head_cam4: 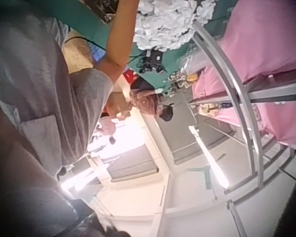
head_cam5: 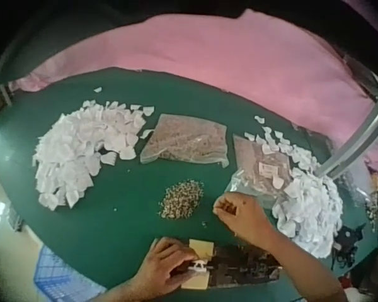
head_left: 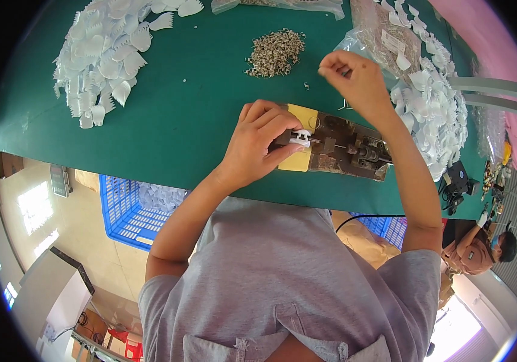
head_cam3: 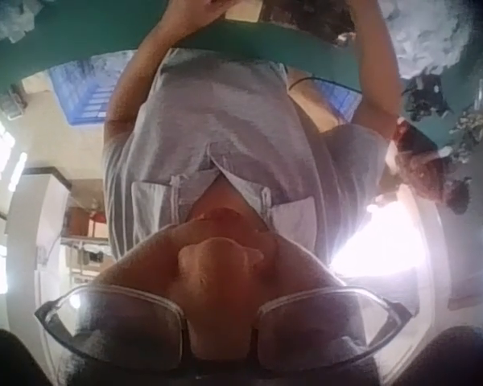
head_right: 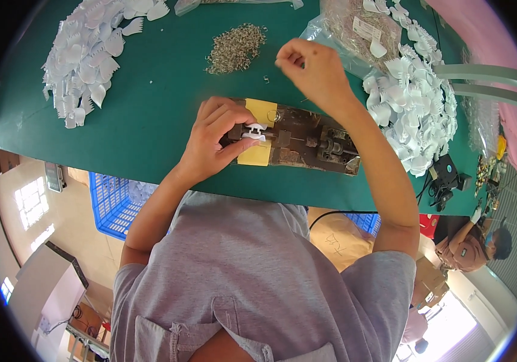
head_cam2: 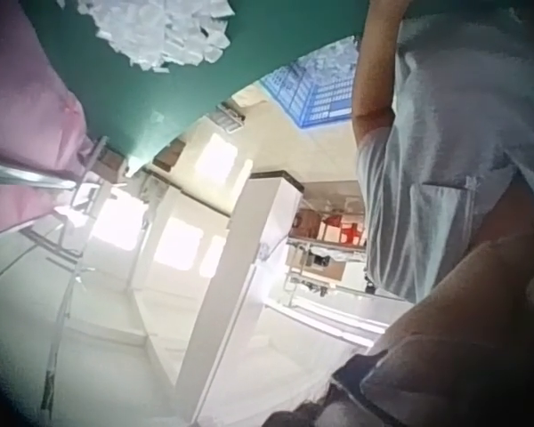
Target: Assembling small plastic toy components by inserting metal pins and using a manual press.
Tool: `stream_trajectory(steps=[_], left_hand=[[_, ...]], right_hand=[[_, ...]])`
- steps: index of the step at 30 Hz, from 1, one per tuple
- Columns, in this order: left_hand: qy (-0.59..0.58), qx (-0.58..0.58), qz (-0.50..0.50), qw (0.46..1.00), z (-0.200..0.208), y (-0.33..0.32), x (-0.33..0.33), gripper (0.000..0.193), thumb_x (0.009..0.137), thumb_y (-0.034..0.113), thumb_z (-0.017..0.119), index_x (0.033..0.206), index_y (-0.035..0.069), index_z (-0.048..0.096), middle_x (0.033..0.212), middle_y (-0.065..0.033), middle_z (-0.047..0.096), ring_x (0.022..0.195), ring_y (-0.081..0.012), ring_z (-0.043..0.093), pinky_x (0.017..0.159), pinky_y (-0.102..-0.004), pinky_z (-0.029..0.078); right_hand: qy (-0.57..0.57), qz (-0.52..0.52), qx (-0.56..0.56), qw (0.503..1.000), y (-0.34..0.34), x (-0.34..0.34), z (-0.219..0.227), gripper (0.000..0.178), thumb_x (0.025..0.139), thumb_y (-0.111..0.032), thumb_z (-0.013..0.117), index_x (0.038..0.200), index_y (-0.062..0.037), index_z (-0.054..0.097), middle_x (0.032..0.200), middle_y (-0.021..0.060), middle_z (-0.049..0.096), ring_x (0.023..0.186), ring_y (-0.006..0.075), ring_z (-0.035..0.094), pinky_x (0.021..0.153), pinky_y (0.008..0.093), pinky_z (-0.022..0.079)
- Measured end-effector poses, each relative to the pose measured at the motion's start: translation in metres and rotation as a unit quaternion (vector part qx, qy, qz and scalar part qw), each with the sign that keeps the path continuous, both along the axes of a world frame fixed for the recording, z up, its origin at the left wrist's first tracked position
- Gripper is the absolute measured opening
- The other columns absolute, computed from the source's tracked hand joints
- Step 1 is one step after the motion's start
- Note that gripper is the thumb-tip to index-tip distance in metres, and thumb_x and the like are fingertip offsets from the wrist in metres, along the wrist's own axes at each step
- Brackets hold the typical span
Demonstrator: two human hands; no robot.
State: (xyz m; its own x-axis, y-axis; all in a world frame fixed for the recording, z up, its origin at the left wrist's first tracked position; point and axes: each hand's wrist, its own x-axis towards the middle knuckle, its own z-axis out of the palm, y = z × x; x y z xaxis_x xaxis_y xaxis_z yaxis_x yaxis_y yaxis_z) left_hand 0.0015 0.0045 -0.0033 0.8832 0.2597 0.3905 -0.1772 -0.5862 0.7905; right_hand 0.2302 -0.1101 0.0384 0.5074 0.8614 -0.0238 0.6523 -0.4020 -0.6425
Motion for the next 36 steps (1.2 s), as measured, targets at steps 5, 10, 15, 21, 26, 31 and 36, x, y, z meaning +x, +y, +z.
stream_trajectory(steps=[5, 10, 15, 21, 26, 31, 36], left_hand=[[0.001, -0.002, 0.001, 1.000, 0.000, 0.000, 0.000, 0.034, 0.077, 0.014, 0.088, 0.104, 0.009, 0.069, 0.105, -0.0061, 0.071, 0.103, -0.0292, 0.061, 0.092, -0.0422, 0.044], [0.007, -0.005, -0.003, 1.000, 0.002, -0.001, 0.000, 0.034, 0.077, 0.014, 0.088, 0.104, 0.009, 0.069, 0.104, -0.0060, 0.070, 0.102, -0.0294, 0.061, 0.092, -0.0421, 0.045], [0.000, -0.004, 0.000, 1.000, 0.000, -0.001, 0.000, 0.033, 0.077, 0.014, 0.088, 0.104, 0.009, 0.069, 0.103, -0.0061, 0.070, 0.102, -0.0293, 0.061, 0.092, -0.0421, 0.045], [-0.002, 0.000, 0.002, 1.000, 0.003, 0.000, 0.002, 0.032, 0.078, 0.015, 0.087, 0.104, 0.009, 0.069, 0.104, -0.0060, 0.070, 0.102, -0.0289, 0.061, 0.092, -0.0414, 0.044], [-0.002, -0.003, 0.004, 1.000, -0.002, -0.002, 0.001, 0.032, 0.079, 0.020, 0.085, 0.105, 0.012, 0.068, 0.103, -0.0022, 0.069, 0.104, -0.0264, 0.061, 0.096, -0.0426, 0.043], [0.000, 0.000, 0.001, 1.000, 0.001, -0.001, 0.000, 0.031, 0.079, 0.015, 0.087, 0.103, 0.009, 0.069, 0.104, -0.0057, 0.070, 0.102, -0.0286, 0.061, 0.092, -0.0412, 0.044], [-0.005, 0.005, 0.000, 1.000, 0.000, -0.001, 0.000, 0.031, 0.078, 0.015, 0.087, 0.103, 0.009, 0.069, 0.104, -0.0059, 0.070, 0.102, -0.0286, 0.062, 0.093, -0.0413, 0.044]], right_hand=[[0.007, 0.029, 0.027, 0.999, -0.002, -0.003, -0.004, 0.013, 0.092, -0.010, 0.073, 0.103, -0.0047, 0.075, 0.093, 0.0067, 0.073, 0.080, 0.0184, 0.072, 0.076, 0.0325, 0.057], [0.021, 0.047, 0.017, 0.999, -0.004, -0.015, -0.018, 0.018, 0.091, -0.010, 0.076, 0.108, -0.0066, 0.077, 0.094, 0.0041, 0.072, 0.076, 0.0147, 0.066, 0.072, 0.0279, 0.053], [-0.001, 0.063, -0.021, 0.998, -0.001, -0.018, -0.009, 0.011, 0.091, -0.013, 0.074, 0.100, -0.0050, 0.074, 0.093, 0.0067, 0.070, 0.081, 0.0219, 0.070, 0.074, 0.0325, 0.055], [-0.049, -0.002, 0.066, 0.997, -0.022, -0.021, -0.011, 0.008, 0.092, -0.013, 0.073, 0.096, -0.0072, 0.069, 0.091, 0.0039, 0.068, 0.076, 0.0222, 0.067, 0.072, 0.0351, 0.055], [-0.223, 0.086, 0.084, 0.968, -0.019, -0.023, -0.023, 0.007, 0.092, -0.013, 0.073, 0.098, -0.0085, 0.072, 0.090, 0.0037, 0.068, 0.075, 0.0224, 0.070, 0.072, 0.0348, 0.057], [-0.015, -0.038, 0.061, 0.997, -0.022, -0.014, -0.018, 0.012, 0.091, -0.016, 0.075, 0.099, -0.0076, 0.078, 0.090, 0.0045, 0.071, 0.078, 0.0209, 0.072, 0.076, 0.0346, 0.058], [-0.044, -0.051, 0.033, 0.997, -0.014, -0.021, -0.018, 0.011, 0.091, -0.017, 0.075, 0.097, -0.0072, 0.078, 0.090, 0.0058, 0.072, 0.079, 0.0210, 0.072, 0.074, 0.0336, 0.057]])
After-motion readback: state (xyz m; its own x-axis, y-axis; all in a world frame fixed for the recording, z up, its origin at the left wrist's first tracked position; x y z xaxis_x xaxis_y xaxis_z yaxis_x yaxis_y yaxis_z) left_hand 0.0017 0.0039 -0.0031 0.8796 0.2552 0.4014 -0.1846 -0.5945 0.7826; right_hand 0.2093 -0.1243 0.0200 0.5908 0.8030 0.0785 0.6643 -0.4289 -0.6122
